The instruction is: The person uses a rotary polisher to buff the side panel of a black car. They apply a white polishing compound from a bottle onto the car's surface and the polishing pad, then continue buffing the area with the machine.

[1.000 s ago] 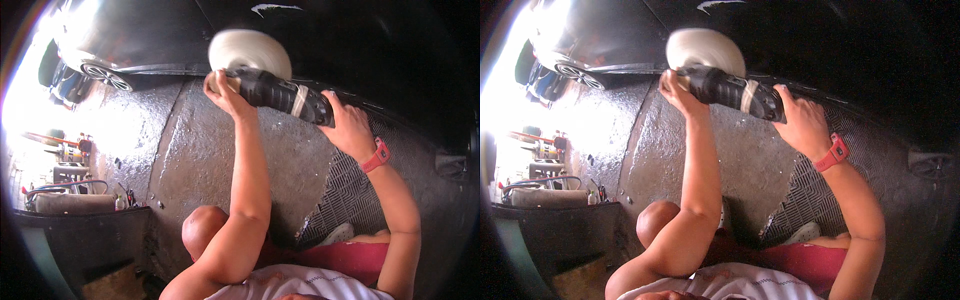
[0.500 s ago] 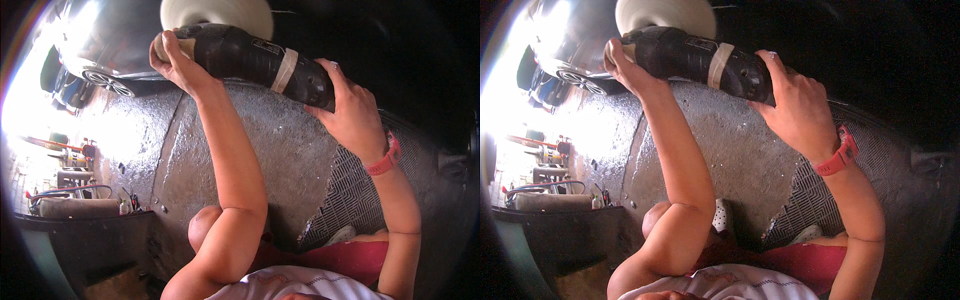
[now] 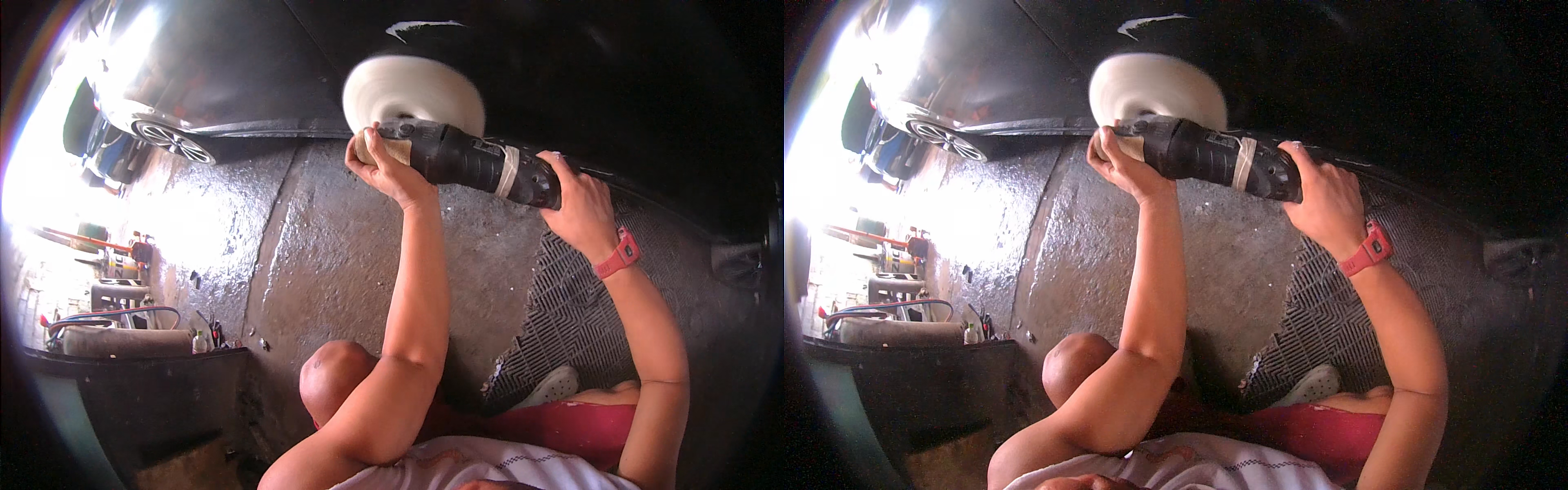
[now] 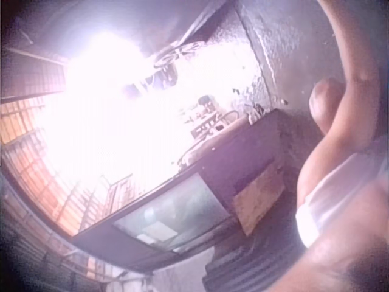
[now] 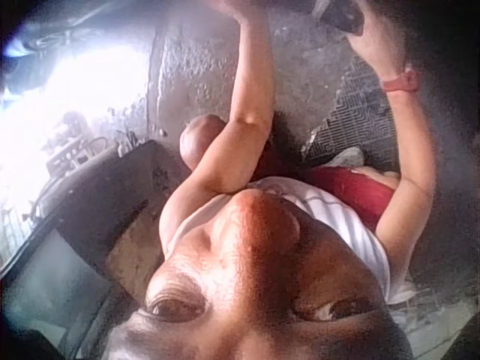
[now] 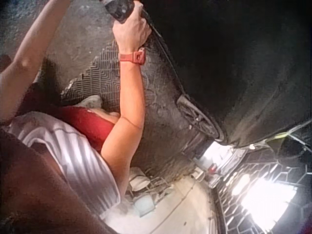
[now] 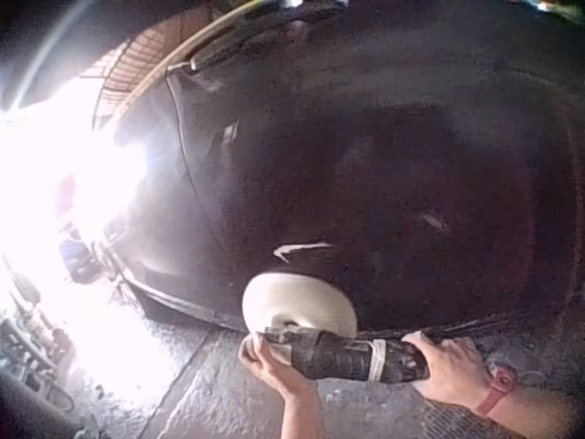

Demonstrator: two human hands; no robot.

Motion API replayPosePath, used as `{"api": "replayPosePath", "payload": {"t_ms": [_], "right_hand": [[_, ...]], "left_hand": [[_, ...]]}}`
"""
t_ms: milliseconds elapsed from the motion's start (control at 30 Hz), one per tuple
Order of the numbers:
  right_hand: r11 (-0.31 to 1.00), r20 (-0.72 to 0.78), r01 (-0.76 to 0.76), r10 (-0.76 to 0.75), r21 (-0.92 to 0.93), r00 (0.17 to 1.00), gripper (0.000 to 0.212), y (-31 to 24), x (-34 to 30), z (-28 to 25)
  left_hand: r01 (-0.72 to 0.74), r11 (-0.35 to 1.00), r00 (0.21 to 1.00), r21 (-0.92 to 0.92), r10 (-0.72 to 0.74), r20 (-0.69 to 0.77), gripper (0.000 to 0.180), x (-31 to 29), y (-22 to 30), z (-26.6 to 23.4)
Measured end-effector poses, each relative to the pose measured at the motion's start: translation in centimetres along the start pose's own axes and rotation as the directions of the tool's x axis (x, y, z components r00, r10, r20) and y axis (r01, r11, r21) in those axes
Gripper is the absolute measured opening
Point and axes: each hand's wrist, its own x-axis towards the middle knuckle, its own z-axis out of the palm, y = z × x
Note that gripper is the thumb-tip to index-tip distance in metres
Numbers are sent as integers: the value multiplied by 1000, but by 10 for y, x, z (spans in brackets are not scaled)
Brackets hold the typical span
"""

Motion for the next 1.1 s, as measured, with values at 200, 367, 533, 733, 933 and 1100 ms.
{"api": "replayPosePath", "payload": {"t_ms": [200,367,533,733,933,1100], "right_hand": [[997,-153,-31,41,68,987,81,6,-8,4],[991,-209,-58,83,124,974,78,24,-14,11],[997,-84,-71,73,26,994,78,37,-11,21],[987,-26,-161,162,29,987,67,60,-27,39],[950,-363,-80,192,301,912,67,86,-64,86],[837,-397,-135,386,531,832,50,129,-105,135]], "left_hand": [[-223,973,919,-59,230,319,48,-11,49,75],[-306,952,895,-3,289,340,52,-31,41,95],[-142,969,989,200,132,63,54,-27,-9,21],[-45,983,998,180,37,46,59,-54,-20,22],[-384,916,819,116,280,500,61,-115,-1,93],[-477,871,397,-118,334,855,62,-163,20,144]]}}
